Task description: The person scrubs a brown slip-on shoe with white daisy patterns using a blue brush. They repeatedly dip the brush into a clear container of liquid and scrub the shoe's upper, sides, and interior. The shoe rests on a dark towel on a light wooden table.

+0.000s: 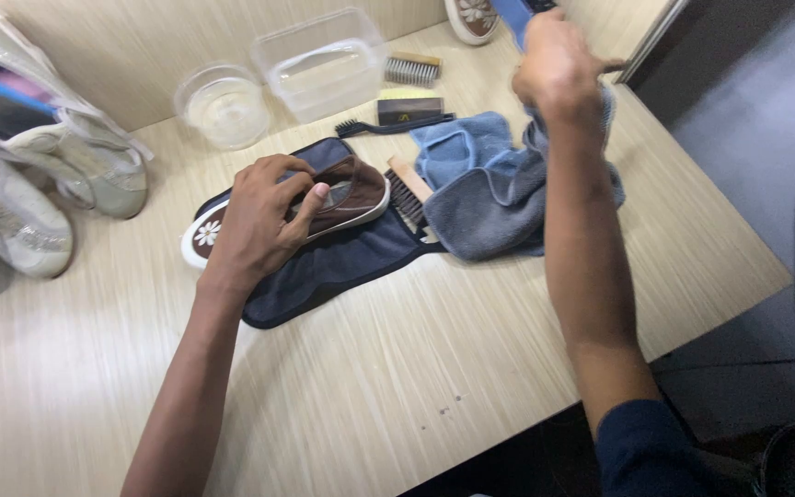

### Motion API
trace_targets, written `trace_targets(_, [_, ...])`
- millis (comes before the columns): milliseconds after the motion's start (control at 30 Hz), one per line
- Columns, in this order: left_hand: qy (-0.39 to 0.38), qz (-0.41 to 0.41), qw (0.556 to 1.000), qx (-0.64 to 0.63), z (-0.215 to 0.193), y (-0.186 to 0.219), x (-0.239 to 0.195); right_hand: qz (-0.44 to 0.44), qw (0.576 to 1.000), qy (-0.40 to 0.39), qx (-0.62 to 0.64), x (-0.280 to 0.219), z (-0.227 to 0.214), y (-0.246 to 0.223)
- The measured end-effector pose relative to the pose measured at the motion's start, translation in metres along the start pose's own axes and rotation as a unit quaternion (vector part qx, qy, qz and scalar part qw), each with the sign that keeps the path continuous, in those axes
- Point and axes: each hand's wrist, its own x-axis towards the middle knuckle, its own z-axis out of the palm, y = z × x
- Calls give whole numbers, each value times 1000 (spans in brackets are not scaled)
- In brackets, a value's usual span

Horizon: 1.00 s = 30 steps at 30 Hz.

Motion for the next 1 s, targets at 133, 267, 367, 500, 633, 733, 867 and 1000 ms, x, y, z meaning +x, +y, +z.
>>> trace_targets(133, [-14, -22, 1000, -15, -5, -15, -13, -74, 995, -35, -57, 10, 3, 27])
trace_targets(267, [-29, -34, 999, -25, -3, -23, -15, -104, 974, -166, -116, 17, 10, 31])
trace_targets(367, [-23, -17, 999, -29, 2, -25, -14, -95, 976, -178, -85, 9, 33, 9])
trace_targets(500, [-32, -20, 999, -22, 0, -24, -18, -88, 982, -148, -71, 2, 64, -27])
trace_targets(633, [-11, 5, 1000, -11, 5, -28, -24, -108, 993, -48, -10, 17, 63, -12])
trace_targets(733, [10, 18, 1000, -12, 6, -31, -28, -143, 988, -37, 45, 36, 50, 13])
trace_targets(867, [7, 18, 1000, -21, 8, -31, -27, -192, 976, -48, 93, 61, 36, 49])
trace_targets(1000, [16, 21, 1000, -3, 9, -30, -28, -236, 940, -75, 234, 27, 11, 31])
